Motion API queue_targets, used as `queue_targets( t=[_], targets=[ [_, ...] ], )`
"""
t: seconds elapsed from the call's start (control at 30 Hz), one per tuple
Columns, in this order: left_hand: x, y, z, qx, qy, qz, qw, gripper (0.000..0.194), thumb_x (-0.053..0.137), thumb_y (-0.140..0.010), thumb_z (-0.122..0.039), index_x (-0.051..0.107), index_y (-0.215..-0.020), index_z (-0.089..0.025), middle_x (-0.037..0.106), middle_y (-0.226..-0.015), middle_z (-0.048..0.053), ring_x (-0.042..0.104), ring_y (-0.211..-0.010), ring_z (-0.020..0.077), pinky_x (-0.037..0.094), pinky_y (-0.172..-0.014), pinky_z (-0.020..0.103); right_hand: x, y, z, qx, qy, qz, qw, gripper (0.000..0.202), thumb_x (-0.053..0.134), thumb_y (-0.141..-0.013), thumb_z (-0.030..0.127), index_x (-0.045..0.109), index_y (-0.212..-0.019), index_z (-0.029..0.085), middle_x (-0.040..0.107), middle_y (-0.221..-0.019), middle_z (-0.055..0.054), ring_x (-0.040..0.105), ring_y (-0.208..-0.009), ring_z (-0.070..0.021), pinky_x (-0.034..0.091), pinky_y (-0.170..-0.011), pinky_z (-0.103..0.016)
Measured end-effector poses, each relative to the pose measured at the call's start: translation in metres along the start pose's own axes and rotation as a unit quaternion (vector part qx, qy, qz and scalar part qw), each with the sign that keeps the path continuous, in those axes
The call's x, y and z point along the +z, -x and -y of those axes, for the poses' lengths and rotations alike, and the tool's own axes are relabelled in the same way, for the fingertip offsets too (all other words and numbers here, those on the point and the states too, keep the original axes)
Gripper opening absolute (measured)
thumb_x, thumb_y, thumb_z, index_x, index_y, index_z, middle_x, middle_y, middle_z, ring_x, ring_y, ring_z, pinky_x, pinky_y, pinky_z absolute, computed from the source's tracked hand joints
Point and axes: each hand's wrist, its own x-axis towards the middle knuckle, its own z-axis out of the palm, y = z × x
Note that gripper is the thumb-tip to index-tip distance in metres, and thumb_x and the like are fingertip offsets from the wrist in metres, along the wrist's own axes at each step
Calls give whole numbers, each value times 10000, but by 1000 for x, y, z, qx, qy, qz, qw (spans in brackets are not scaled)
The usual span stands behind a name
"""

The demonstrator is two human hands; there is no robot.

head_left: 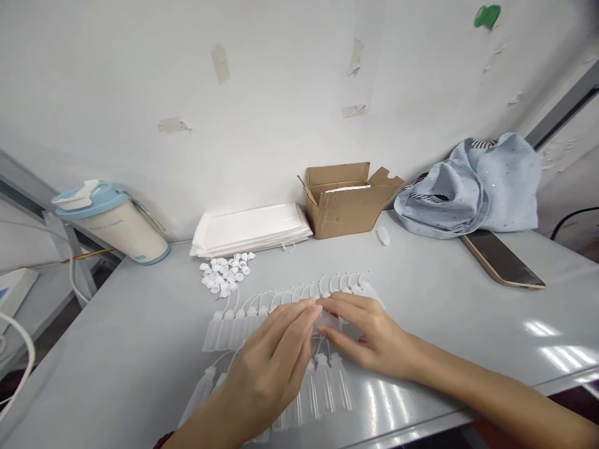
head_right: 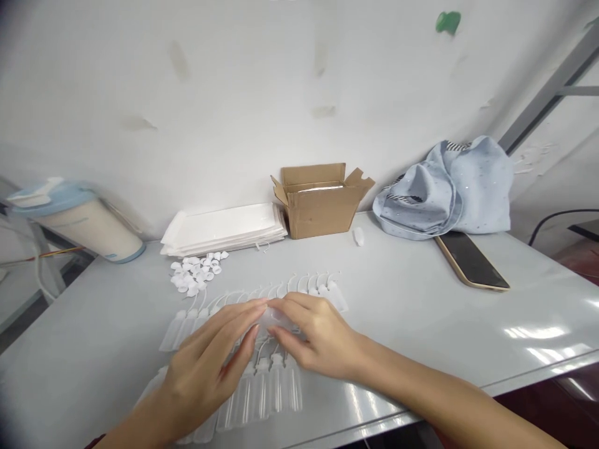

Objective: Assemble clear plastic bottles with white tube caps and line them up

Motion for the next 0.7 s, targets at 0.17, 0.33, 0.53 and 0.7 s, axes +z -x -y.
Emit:
queue_targets(
  t=[0.17,0.33,0.53,0.7],
  targets=[
    [0,1,2,-2,-15,-4,1000,381,552,-819,52,530,-1196,6,647,-1105,159,572,-1138,188,516,-981,284,-1,-2,-1,-15,7,-30,999,282,505,-912,197,574,-1155,72,672,-814,-98,607,-698,-170,509,-620,-300],
    [-2,2,3,38,-69,-5,997,374,556,-795,56,531,-1164,-2,660,-1072,168,600,-1106,211,573,-893,298,0,1,-1,8,8,-42,999,356,508,-911,211,453,-1256,144,658,-823,-50,584,-648,-136,488,-566,-260],
    [-8,-2,5,118,-87,34,989,326,519,-813,28,538,-1137,-7,624,-1125,232,567,-1170,278,574,-884,382,0,2,0,21,-41,-28,999,337,471,-910,190,450,-1247,202,661,-924,-60,610,-756,-150,498,-627,-282],
    [-7,-3,4,35,-12,19,999,390,562,-792,39,512,-1177,3,626,-1118,183,561,-1142,221,529,-948,327,-6,-5,10,161,-244,15,956,283,519,-911,256,475,-1184,200,652,-795,-15,602,-724,-136,482,-667,-294]
  ],
)
